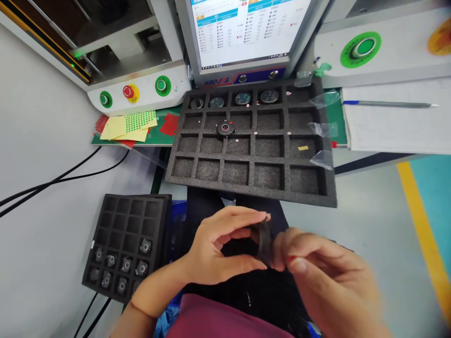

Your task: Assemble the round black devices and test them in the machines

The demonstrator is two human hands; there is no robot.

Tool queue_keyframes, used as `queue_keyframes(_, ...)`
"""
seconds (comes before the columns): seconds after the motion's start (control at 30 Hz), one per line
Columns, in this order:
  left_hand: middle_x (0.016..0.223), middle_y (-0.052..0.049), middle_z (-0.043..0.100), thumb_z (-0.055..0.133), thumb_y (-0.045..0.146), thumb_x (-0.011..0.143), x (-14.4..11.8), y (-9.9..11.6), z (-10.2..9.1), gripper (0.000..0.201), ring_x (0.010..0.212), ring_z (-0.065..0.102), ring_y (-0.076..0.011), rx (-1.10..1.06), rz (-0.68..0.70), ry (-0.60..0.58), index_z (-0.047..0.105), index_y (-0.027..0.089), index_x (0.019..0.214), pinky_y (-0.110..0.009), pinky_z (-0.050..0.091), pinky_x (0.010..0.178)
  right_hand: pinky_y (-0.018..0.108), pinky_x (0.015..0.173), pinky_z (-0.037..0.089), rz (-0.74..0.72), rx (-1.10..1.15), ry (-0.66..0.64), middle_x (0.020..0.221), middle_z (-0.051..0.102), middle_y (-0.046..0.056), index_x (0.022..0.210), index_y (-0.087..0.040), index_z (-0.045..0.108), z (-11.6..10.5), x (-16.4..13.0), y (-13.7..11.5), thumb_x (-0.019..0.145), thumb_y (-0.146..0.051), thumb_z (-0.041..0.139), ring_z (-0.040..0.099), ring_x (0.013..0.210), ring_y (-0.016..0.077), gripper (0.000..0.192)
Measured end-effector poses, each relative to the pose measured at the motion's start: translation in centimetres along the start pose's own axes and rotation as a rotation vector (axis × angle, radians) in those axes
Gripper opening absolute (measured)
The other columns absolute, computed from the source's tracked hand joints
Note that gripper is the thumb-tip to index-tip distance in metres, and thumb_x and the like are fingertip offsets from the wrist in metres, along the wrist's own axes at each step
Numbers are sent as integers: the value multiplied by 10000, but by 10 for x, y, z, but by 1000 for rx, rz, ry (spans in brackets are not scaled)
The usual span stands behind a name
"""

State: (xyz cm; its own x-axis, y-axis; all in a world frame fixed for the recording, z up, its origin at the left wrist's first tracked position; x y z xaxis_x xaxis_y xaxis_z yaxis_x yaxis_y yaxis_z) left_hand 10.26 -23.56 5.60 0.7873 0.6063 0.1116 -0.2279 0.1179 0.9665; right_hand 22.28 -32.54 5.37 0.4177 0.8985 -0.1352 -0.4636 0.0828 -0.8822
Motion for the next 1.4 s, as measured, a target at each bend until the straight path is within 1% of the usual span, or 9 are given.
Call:
queue_keyframes(0.1,1201,-79,678,817,206,785,2,10,0,652,1115,684,-228,216,153,-45,578,320,1381,-311,616,908,208,564,539,133,137,-45,632,656,-5,734,-262,741,8,0,7,806,-322,802,626,590,128,112)
queue_keyframes(0.17,1186,-91,697,800,249,807,3,15,0,640,1090,700,-242,297,232,-69,560,310,1398,-344,624,903,206,576,537,201,183,-63,635,655,-9,717,-268,738,10,-1,10,796,-350,808,621,598,124,133)
queue_keyframes(0.4,1208,-107,684,772,192,829,4,24,1,647,1113,701,-256,317,360,-108,529,252,1425,-363,625,939,244,607,516,313,176,-122,679,638,6,737,-282,744,6,-13,13,800,-370,796,585,634,142,120)
queue_keyframes(0.63,1208,-110,679,743,141,847,3,27,2,625,1137,689,-238,370,386,-109,526,234,1427,-343,617,958,229,597,492,365,142,7,624,613,-10,657,-291,724,11,-15,9,726,-362,851,549,611,133,161)
queue_keyframes(0.8,1193,-116,681,729,136,858,1,29,0,574,1132,687,-235,407,425,-84,555,200,1401,-344,620,954,221,603,504,292,71,-6,638,643,-16,691,-297,727,13,-13,4,775,-315,814,586,625,136,122)
queue_keyframes(0.93,1174,-120,682,701,142,880,0,33,0,553,1145,679,-245,477,437,-118,544,184,1410,-356,618,960,204,579,504,244,27,-1,616,639,-18,682,-289,720,13,-12,0,783,-288,806,587,607,130,132)
queue_keyframes(1.17,1179,-110,680,674,136,899,0,34,-2,589,1159,670,-243,490,436,-137,492,217,1453,-366,617,961,208,574,504,258,18,-8,612,636,-17,684,-290,716,12,-13,1,775,-288,810,584,596,132,131)
queue_keyframes(1.3,1162,-110,686,676,132,895,1,35,-3,589,1158,672,-248,508,423,-145,499,219,1449,-366,620,959,215,609,518,265,-6,-9,640,651,-8,680,-262,714,9,-13,2,723,-245,853,609,633,144,147)
queue_keyframes(1.4,1138,-91,703,724,148,859,1,37,-5,650,1123,690,-242,524,409,-145,489,257,1456,-343,636,924,205,594,517,281,36,-72,645,638,-7,696,-243,700,8,-8,4,730,-219,848,597,633,134,155)
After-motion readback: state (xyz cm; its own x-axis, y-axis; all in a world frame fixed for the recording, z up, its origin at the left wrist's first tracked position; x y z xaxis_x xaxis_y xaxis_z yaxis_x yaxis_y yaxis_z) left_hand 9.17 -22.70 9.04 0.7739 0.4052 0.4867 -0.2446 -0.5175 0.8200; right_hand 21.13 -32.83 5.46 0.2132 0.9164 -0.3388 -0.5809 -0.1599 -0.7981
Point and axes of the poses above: each hand's wrist, its own x-axis towards the middle knuckle, its own z-axis out of the palm, y = z × x, the point moved 5 cm from there along x, towards the middle knuckle
